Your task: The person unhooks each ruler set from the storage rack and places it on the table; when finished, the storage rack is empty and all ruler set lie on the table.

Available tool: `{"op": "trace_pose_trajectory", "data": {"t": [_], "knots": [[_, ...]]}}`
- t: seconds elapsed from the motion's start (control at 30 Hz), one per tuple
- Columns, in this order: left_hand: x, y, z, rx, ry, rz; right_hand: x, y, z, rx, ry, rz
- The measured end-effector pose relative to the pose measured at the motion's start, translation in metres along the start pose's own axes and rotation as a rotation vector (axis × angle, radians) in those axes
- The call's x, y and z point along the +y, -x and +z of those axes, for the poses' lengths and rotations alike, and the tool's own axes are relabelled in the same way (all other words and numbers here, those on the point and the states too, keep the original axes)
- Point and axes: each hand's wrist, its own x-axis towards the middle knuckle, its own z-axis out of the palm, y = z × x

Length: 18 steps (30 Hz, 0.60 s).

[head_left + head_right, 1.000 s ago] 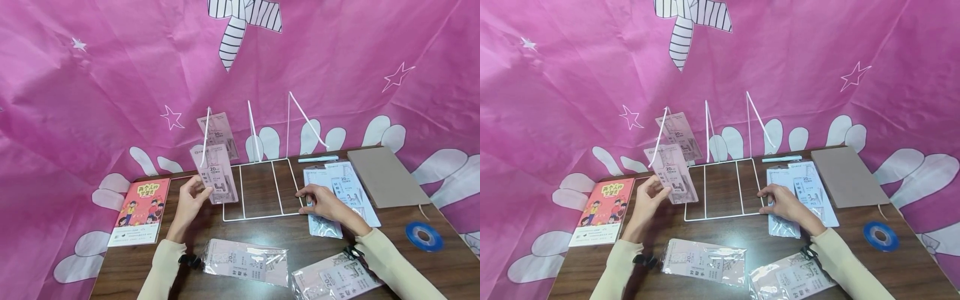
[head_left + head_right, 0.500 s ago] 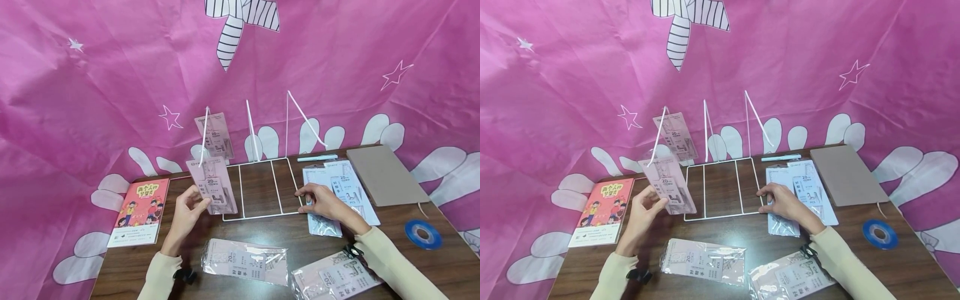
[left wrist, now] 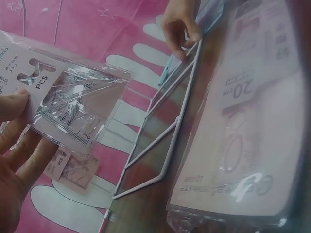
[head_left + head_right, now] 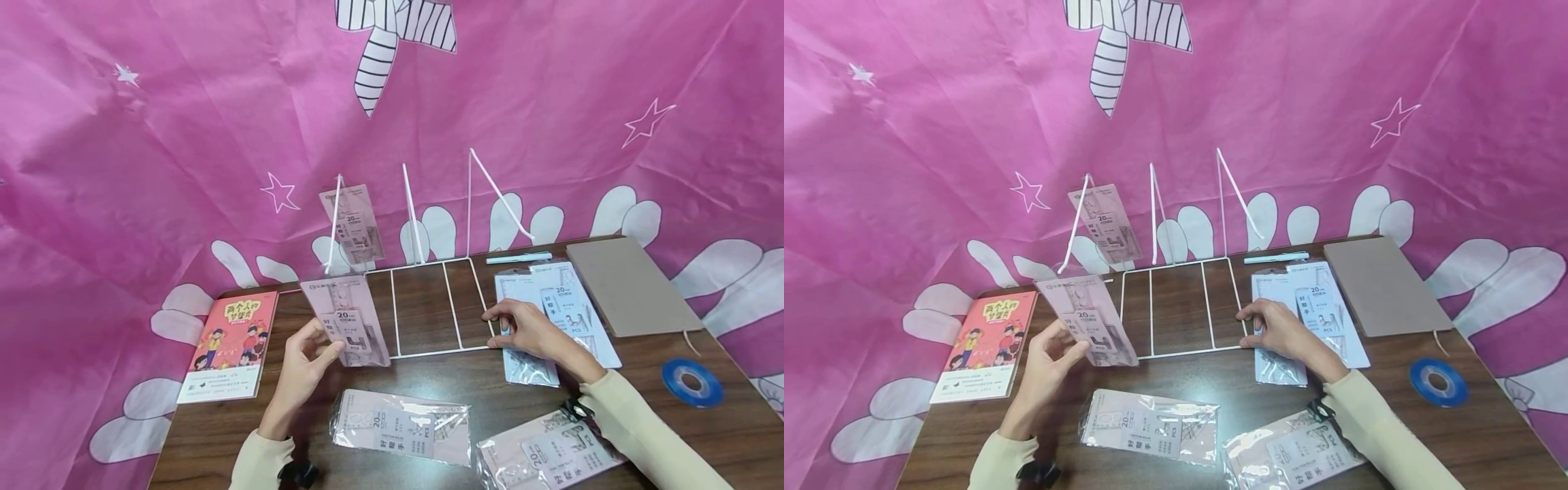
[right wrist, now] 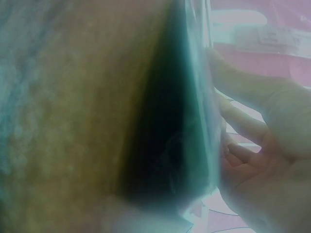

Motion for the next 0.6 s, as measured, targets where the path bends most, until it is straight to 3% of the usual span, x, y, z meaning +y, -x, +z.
{"op": "trace_pose_trajectory", "data": {"t": [0.2, 0.6], "knots": [[0.009, 0.011, -0.001, -0.003, -0.012, -0.045, -0.001, 0.000, 0.000, 0.002, 0.007, -0.001], [0.022, 0.017, 0.003, -0.028, -0.045, -0.020, 0.000, 0.001, 0.001, 0.020, -0.006, -0.010]]}}
